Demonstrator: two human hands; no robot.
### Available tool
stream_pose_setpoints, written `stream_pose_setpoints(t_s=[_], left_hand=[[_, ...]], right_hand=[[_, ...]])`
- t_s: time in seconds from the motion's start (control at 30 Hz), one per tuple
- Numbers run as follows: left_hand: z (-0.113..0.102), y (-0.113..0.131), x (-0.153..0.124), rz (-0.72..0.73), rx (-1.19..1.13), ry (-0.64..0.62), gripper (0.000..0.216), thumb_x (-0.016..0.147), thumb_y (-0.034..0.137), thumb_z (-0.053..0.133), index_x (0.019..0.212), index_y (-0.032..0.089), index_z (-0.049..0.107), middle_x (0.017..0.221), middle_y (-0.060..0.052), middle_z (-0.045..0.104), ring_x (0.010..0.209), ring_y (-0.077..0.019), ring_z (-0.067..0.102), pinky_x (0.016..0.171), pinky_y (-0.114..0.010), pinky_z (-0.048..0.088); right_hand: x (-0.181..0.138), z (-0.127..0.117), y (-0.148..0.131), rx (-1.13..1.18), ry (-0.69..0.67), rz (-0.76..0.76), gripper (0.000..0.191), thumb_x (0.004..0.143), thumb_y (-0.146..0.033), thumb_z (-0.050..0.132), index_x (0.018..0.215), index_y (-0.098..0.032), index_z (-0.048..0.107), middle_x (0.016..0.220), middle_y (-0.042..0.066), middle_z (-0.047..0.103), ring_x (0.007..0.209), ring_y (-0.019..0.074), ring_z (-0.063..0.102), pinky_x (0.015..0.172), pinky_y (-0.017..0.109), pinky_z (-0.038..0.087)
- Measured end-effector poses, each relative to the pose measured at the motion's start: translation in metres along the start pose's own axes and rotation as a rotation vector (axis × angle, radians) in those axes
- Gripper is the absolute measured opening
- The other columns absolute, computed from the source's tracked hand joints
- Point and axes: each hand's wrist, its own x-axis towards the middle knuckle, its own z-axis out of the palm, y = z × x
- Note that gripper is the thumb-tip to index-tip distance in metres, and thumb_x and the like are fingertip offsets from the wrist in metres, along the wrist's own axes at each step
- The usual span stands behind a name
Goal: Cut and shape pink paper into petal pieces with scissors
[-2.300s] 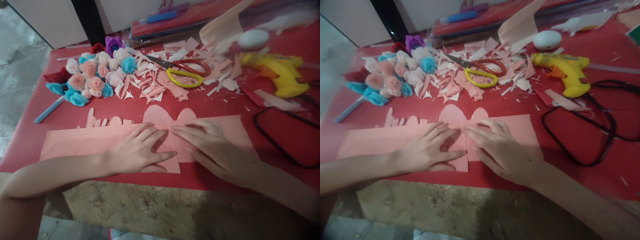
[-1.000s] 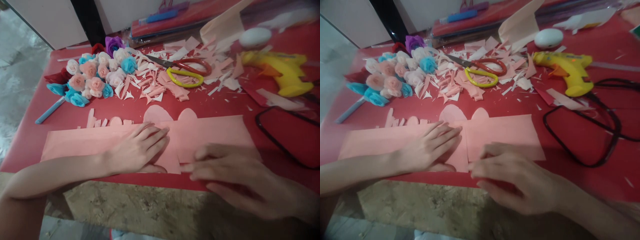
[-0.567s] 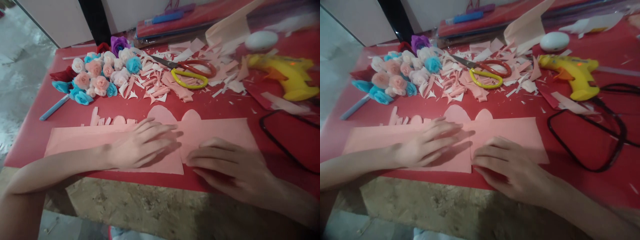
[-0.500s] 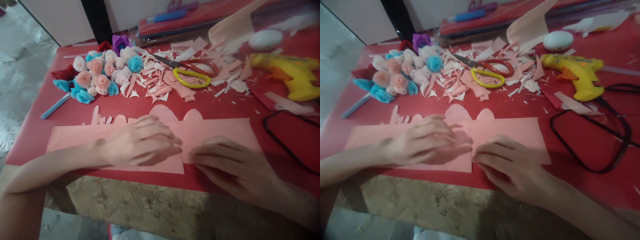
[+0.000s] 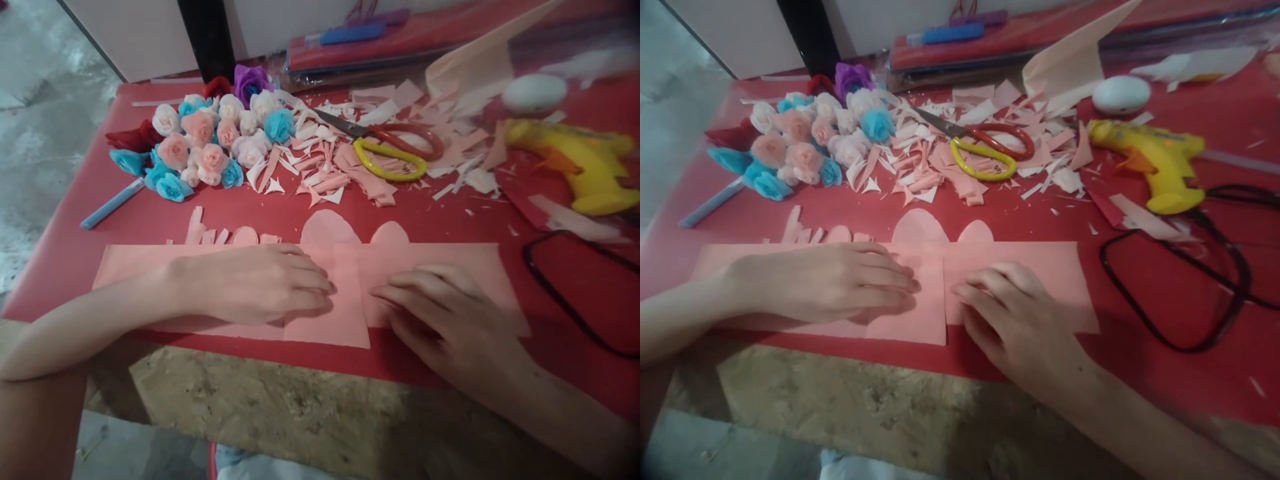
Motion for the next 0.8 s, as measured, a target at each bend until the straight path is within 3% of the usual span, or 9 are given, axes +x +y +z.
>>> stream_pose_setpoints(t_s=[0.27,0.47,0.63,0.8], left_hand=[[-0.015,-0.008,0.031,0.127,-0.067,-0.003,0.033,0.091,0.013,0.040,0.117,0.019,0.059,0.129,-0.008,0.056,0.121,-0.0220,0.048,0.096,-0.034,0.039],[-0.022,-0.014,0.063,0.102,-0.028,-0.106,0.028,0.081,0.007,0.050,0.097,0.025,0.066,0.107,-0.006,0.066,0.103,-0.0217,0.054,0.079,-0.033,0.040],[-0.027,-0.017,0.069,0.093,0.015,-0.180,0.022,0.078,0.009,0.053,0.090,0.024,0.064,0.103,-0.005,0.064,0.096,-0.0218,0.054,0.068,-0.033,0.036],[-0.026,-0.018,0.068,0.127,0.013,-0.118,0.021,0.074,0.008,0.054,0.086,0.022,0.064,0.099,-0.007,0.064,0.089,-0.0221,0.055,0.065,-0.033,0.035]], right_hand=[[0.001,-0.005,0.000,-0.054,0.101,0.048,0.008,0.083,-0.012,0.049,0.086,-0.016,0.056,0.074,0.006,0.063,0.070,0.0191,0.050,0.062,0.033,0.042],[0.003,-0.012,0.001,-0.074,0.113,0.087,0.013,0.084,-0.015,0.046,0.080,-0.015,0.058,0.072,0.007,0.065,0.072,0.0209,0.049,0.062,0.034,0.042],[0.002,-0.010,0.002,-0.043,0.205,0.114,0.011,0.082,-0.009,0.050,0.081,-0.017,0.058,0.072,0.005,0.066,0.073,0.0198,0.049,0.066,0.033,0.044],[0.003,-0.009,0.005,0.114,0.230,0.169,0.009,0.082,-0.011,0.051,0.083,-0.018,0.057,0.075,0.004,0.066,0.073,0.0182,0.052,0.065,0.032,0.046]])
